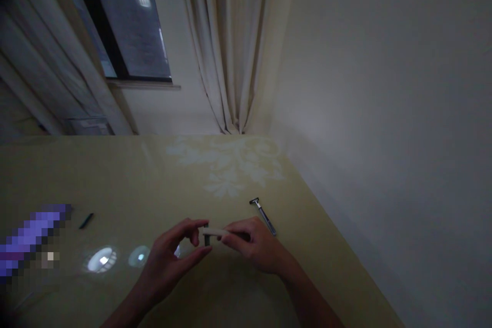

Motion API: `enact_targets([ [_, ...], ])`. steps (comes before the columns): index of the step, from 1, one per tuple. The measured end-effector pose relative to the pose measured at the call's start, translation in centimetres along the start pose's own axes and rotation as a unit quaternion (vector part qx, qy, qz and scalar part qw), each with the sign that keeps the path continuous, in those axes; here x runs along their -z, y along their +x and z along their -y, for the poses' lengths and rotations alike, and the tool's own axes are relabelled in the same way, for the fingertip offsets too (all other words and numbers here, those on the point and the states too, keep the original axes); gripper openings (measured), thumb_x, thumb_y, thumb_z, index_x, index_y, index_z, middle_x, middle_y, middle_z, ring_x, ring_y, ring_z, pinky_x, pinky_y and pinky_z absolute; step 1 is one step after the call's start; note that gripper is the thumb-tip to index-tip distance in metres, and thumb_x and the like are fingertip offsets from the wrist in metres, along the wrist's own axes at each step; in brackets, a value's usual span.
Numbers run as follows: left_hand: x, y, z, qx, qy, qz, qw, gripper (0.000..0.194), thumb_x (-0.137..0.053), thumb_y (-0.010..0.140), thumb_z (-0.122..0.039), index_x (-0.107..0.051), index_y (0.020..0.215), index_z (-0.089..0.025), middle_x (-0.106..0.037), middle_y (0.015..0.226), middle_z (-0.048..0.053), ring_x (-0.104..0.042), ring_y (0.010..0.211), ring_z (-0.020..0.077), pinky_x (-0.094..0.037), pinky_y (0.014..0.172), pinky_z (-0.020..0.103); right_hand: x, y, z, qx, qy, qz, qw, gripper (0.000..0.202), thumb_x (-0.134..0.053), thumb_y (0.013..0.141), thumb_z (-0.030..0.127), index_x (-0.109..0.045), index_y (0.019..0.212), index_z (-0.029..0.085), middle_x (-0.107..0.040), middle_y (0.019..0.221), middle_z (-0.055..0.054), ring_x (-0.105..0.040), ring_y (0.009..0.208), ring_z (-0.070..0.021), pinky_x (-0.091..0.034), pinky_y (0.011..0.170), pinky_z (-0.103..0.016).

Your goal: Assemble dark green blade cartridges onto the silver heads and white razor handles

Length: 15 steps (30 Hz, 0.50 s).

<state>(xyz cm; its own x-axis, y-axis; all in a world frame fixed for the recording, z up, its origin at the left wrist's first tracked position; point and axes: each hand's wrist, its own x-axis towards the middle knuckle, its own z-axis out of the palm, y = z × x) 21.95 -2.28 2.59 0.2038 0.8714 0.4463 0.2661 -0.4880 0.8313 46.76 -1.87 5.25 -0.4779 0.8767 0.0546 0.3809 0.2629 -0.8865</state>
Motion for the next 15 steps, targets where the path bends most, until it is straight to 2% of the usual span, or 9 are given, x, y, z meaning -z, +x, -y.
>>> enact_targets([
  [8,0.08,-0.01,-0.05,-0.003,-0.004,-0.009,1.0,0.036,-0.085,0.085,-0.023,-0.078,0.12,-0.03,-0.069,0.078,-0.005,-0.071,0.073,0.0156,-0.056,0.073,0.027,0.37,-0.27,-0.28,-0.008,-0.004,-0.002,1.0,0.051,-0.065,0.101,0.063,-0.085,0.098,0.017,-0.062,0.074,-0.003,-0.048,0.068,-0.0163,-0.032,0.06,-0.029],
  [15,-0.08,-0.14,-0.17,-0.003,-0.019,-0.001,1.0,0.037,-0.085,0.085,-0.023,-0.078,0.121,-0.03,-0.07,0.079,-0.004,-0.071,0.074,0.0156,-0.056,0.074,0.027,0.18,-0.1,0.14,0.005,-0.008,-0.03,1.0,0.05,-0.061,0.105,0.058,-0.081,0.089,0.015,-0.052,0.068,0.002,-0.044,0.064,-0.0134,-0.028,0.059,-0.028],
])
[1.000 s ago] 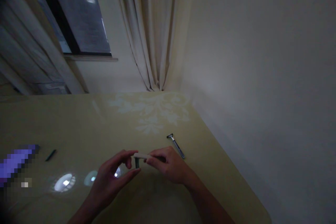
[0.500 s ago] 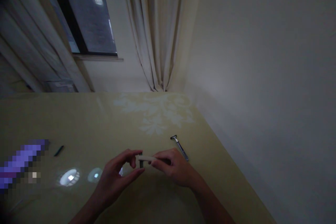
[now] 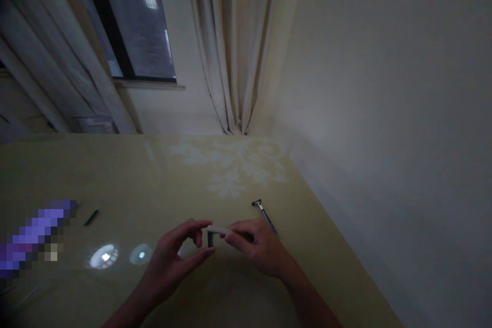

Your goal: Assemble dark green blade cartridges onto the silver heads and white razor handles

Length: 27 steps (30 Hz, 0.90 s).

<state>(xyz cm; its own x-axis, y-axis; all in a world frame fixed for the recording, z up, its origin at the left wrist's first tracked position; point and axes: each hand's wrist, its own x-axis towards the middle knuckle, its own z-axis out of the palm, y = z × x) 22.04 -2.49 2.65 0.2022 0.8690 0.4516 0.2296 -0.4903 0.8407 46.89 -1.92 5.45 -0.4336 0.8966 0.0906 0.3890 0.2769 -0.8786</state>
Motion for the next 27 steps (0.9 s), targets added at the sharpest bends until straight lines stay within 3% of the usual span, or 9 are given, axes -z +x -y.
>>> enact_targets([
  [4,-0.1,0.0,-0.1,0.009,0.003,-0.002,1.0,0.038,-0.086,0.084,-0.022,-0.079,0.12,-0.029,-0.07,0.077,-0.005,-0.071,0.074,0.0156,-0.056,0.075,0.027,-0.4,0.0,0.2,0.012,-0.015,0.014,1.0,0.048,-0.061,0.106,0.054,-0.078,0.083,0.015,-0.045,0.066,0.003,-0.042,0.063,-0.0128,-0.027,0.059,-0.028],
  [12,-0.1,0.0,-0.1,0.019,-0.003,0.004,1.0,0.037,-0.086,0.084,-0.024,-0.08,0.12,-0.029,-0.07,0.077,-0.004,-0.07,0.074,0.0155,-0.055,0.075,0.027,-0.3,0.0,0.2,0.024,-0.032,0.016,0.999,0.047,-0.061,0.106,0.055,-0.082,0.092,0.016,-0.055,0.068,0.002,-0.045,0.063,-0.0134,-0.029,0.06,-0.028],
  [18,0.2,0.0,0.1,0.037,-0.014,0.014,0.999,0.037,-0.086,0.086,-0.028,-0.079,0.123,-0.029,-0.069,0.079,-0.003,-0.071,0.079,0.0176,-0.056,0.08,0.03,1.2,-0.3,0.0,0.018,-0.028,-0.058,0.998,0.049,-0.06,0.107,0.056,-0.082,0.09,0.016,-0.064,0.071,-0.001,-0.048,0.064,-0.0143,-0.031,0.059,-0.028],
  [27,0.2,-0.4,0.3,0.025,-0.029,0.009,0.999,0.039,-0.086,0.086,-0.026,-0.077,0.124,-0.031,-0.07,0.079,-0.004,-0.073,0.08,0.017,-0.056,0.083,0.03,-0.8,-0.4,1.9,0.05,-0.064,-0.031,0.996,0.043,-0.056,0.11,0.052,-0.084,0.104,0.019,-0.07,0.077,-0.003,-0.058,0.07,-0.0166,-0.038,0.066,-0.03],
])
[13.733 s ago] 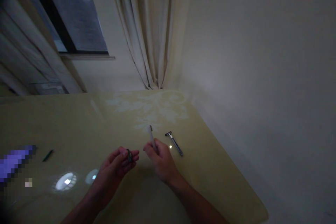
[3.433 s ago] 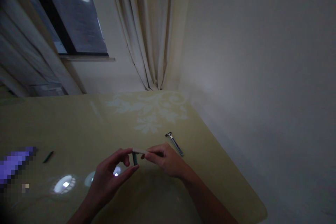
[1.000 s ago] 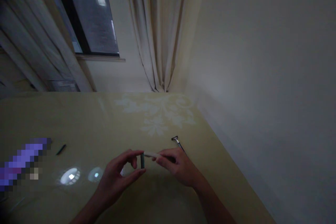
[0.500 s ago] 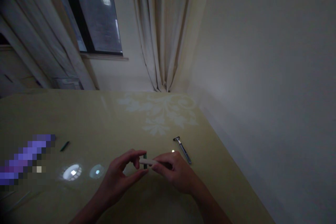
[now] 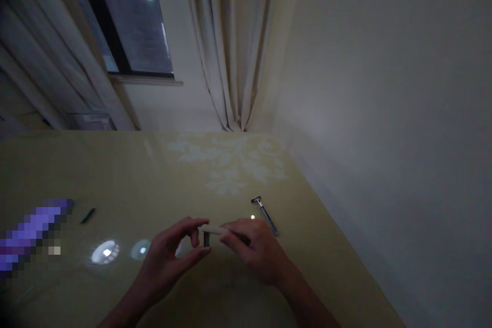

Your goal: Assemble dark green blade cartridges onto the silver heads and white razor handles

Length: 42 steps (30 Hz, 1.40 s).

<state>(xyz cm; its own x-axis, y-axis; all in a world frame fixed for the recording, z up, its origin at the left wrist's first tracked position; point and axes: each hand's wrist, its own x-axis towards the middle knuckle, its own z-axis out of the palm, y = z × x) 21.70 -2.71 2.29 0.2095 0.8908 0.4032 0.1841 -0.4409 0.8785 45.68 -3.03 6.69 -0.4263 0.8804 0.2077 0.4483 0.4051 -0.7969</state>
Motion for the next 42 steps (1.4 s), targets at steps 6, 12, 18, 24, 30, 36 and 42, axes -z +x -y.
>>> enact_targets([
  [6,0.0,-0.2,0.2,0.012,-0.011,0.014,1.0,0.04,-0.087,0.086,-0.026,-0.077,0.124,-0.032,-0.069,0.08,-0.005,-0.073,0.082,0.0164,-0.056,0.084,0.029,0.2,-0.2,-0.2,0.001,0.003,-0.001,1.0,0.035,-0.06,0.11,0.047,-0.084,0.11,0.022,-0.075,0.082,-0.003,-0.061,0.072,-0.0171,-0.04,0.069,-0.03],
  [12,0.4,-0.2,0.3,0.036,-0.025,0.014,0.999,0.039,-0.088,0.085,-0.027,-0.079,0.123,-0.031,-0.069,0.08,-0.004,-0.072,0.082,0.0166,-0.056,0.084,0.029,0.2,-0.3,0.1,-0.001,0.009,-0.003,1.0,0.036,-0.059,0.109,0.047,-0.084,0.113,0.021,-0.074,0.08,-0.003,-0.061,0.071,-0.0165,-0.04,0.067,-0.029],
  [18,0.6,-0.2,-0.2,0.073,-0.124,0.035,0.989,0.042,-0.093,0.08,-0.028,-0.083,0.12,-0.028,-0.067,0.077,-0.002,-0.068,0.078,0.0163,-0.056,0.084,0.03,0.8,-0.5,0.2,-0.025,0.046,-0.021,0.998,0.049,-0.054,0.111,0.053,-0.081,0.094,0.017,-0.062,0.069,0.0,-0.051,0.063,-0.0138,-0.035,0.061,-0.028],
  [24,0.7,0.3,-1.0,0.074,-0.219,0.054,0.972,0.04,-0.097,0.075,-0.035,-0.086,0.113,-0.029,-0.062,0.068,-0.003,-0.061,0.068,0.0138,-0.054,0.075,0.027,0.9,-0.8,0.6,-0.031,0.095,0.001,0.995,0.055,-0.051,0.111,0.059,-0.082,0.096,0.016,-0.04,0.06,0.005,-0.038,0.054,-0.0113,-0.028,0.055,-0.027],
  [30,0.7,0.2,-0.3,0.078,-0.218,0.062,0.971,0.042,-0.096,0.076,-0.029,-0.084,0.117,-0.03,-0.065,0.071,-0.003,-0.063,0.072,0.0138,-0.054,0.078,0.027,0.5,-0.7,0.9,-0.016,0.051,-0.024,0.998,0.044,-0.05,0.113,0.049,-0.082,0.122,0.02,-0.071,0.081,-0.003,-0.06,0.071,-0.018,-0.044,0.069,-0.03],
  [36,0.6,0.0,0.1,0.092,-0.125,0.006,0.988,0.04,-0.094,0.076,-0.024,-0.084,0.115,-0.025,-0.067,0.074,-0.003,-0.068,0.075,0.016,-0.058,0.081,0.03,-0.9,-1.0,0.1,0.02,-0.068,-0.061,0.996,0.041,-0.054,0.109,0.041,-0.077,0.136,0.019,-0.077,0.089,-0.01,-0.067,0.075,-0.0214,-0.051,0.075,-0.034],
  [42,0.6,0.1,0.2,0.103,-0.092,-0.004,0.99,0.041,-0.093,0.078,-0.027,-0.082,0.118,-0.024,-0.066,0.073,-0.004,-0.069,0.075,0.0163,-0.059,0.081,0.03,-1.1,-1.1,0.1,0.018,-0.092,-0.065,0.993,0.04,-0.055,0.108,0.039,-0.077,0.135,0.018,-0.076,0.086,-0.008,-0.063,0.069,-0.0189,-0.047,0.067,-0.031],
])
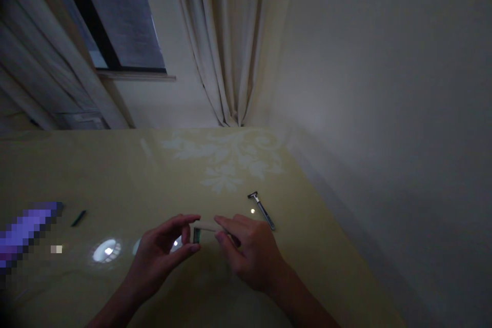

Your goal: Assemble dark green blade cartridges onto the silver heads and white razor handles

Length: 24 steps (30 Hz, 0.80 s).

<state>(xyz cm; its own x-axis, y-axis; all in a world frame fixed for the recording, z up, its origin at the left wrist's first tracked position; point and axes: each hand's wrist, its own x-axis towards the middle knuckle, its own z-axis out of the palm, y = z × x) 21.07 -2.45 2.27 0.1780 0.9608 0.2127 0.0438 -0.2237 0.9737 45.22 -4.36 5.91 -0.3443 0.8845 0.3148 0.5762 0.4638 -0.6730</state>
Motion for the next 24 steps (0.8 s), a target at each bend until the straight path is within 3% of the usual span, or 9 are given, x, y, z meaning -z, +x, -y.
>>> enact_targets([
  [6,-0.03,0.17,0.25,0.004,-0.003,-0.006,1.0,0.04,-0.092,0.078,-0.027,-0.082,0.117,-0.025,-0.067,0.076,-0.003,-0.071,0.079,0.0174,-0.06,0.085,0.031,-0.11,0.0,0.35,0.008,0.019,0.027,0.999,0.039,-0.056,0.108,0.038,-0.078,0.134,0.019,-0.072,0.078,-0.005,-0.061,0.065,-0.0167,-0.042,0.062,-0.029],
  [24,0.07,0.25,0.21,-0.002,0.017,-0.007,1.0,0.039,-0.089,0.081,-0.028,-0.082,0.119,-0.025,-0.066,0.075,-0.003,-0.07,0.076,0.0161,-0.059,0.08,0.028,0.22,0.02,0.01,0.014,0.024,0.036,0.999,0.039,-0.057,0.106,0.039,-0.079,0.132,0.02,-0.071,0.077,-0.004,-0.061,0.064,-0.0165,-0.043,0.062,-0.029],
])
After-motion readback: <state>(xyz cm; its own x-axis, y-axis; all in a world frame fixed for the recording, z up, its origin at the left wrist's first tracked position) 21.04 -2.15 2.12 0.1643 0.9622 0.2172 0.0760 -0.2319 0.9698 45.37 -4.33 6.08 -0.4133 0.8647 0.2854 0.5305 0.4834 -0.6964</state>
